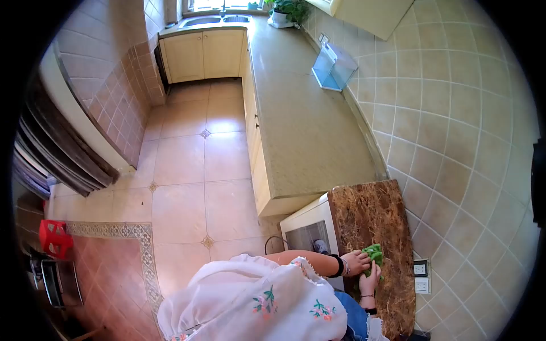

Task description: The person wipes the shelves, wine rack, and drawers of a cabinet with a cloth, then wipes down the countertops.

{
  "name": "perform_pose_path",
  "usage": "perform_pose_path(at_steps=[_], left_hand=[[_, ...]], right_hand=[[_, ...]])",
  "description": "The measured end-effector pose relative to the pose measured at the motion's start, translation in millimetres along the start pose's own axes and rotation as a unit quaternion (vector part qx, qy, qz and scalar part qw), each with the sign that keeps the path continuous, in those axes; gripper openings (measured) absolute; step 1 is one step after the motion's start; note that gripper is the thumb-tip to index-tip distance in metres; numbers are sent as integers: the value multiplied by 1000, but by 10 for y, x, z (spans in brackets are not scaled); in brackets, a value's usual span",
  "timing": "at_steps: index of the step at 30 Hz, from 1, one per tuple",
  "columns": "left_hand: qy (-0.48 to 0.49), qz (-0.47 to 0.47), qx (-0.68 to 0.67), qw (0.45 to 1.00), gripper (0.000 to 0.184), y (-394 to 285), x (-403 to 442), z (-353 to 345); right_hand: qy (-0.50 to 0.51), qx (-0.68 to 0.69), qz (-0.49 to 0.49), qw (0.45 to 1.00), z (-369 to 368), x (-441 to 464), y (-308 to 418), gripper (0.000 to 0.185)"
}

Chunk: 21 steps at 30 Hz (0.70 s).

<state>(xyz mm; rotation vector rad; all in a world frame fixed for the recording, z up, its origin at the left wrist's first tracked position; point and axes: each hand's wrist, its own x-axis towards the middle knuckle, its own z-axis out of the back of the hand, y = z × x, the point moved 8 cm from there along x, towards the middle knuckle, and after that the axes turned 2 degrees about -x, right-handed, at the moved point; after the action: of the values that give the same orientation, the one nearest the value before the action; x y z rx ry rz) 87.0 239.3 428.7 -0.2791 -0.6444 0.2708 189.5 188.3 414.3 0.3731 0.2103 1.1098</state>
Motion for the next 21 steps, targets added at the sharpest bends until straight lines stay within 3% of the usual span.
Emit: perform_pose_path(at_steps=[5,7,8,9,10,11,14,16,21], left_hand=[[-35,34,68,996,29,272,-5,222],[14,47,123,991,26,435,-11,270],[34,80,89,992,22,552,-9,361],[169,136,45,975,21,696,26,383],[22,83,101,991,21,743,-78,596],[-29,78,130,988,21,865,-142,659],[-43,126,177,975,23,1273,-325,827],[35,205,177,962,26,1447,-409,1109],[-60,304,189,932,32,1798,-673,1744]], right_hand=[[3,15,88,996,-26,329,357,62],[-20,32,123,992,-96,482,526,60],[-27,56,146,987,-125,562,671,55],[-32,77,169,982,-136,619,818,51],[-17,55,181,982,-153,675,962,49],[-5,36,199,979,-195,790,1148,48],[35,85,257,962,-439,1088,1563,46],[79,101,302,945,-583,1279,1884,43],[81,137,388,908,-631,1462,2797,37]])
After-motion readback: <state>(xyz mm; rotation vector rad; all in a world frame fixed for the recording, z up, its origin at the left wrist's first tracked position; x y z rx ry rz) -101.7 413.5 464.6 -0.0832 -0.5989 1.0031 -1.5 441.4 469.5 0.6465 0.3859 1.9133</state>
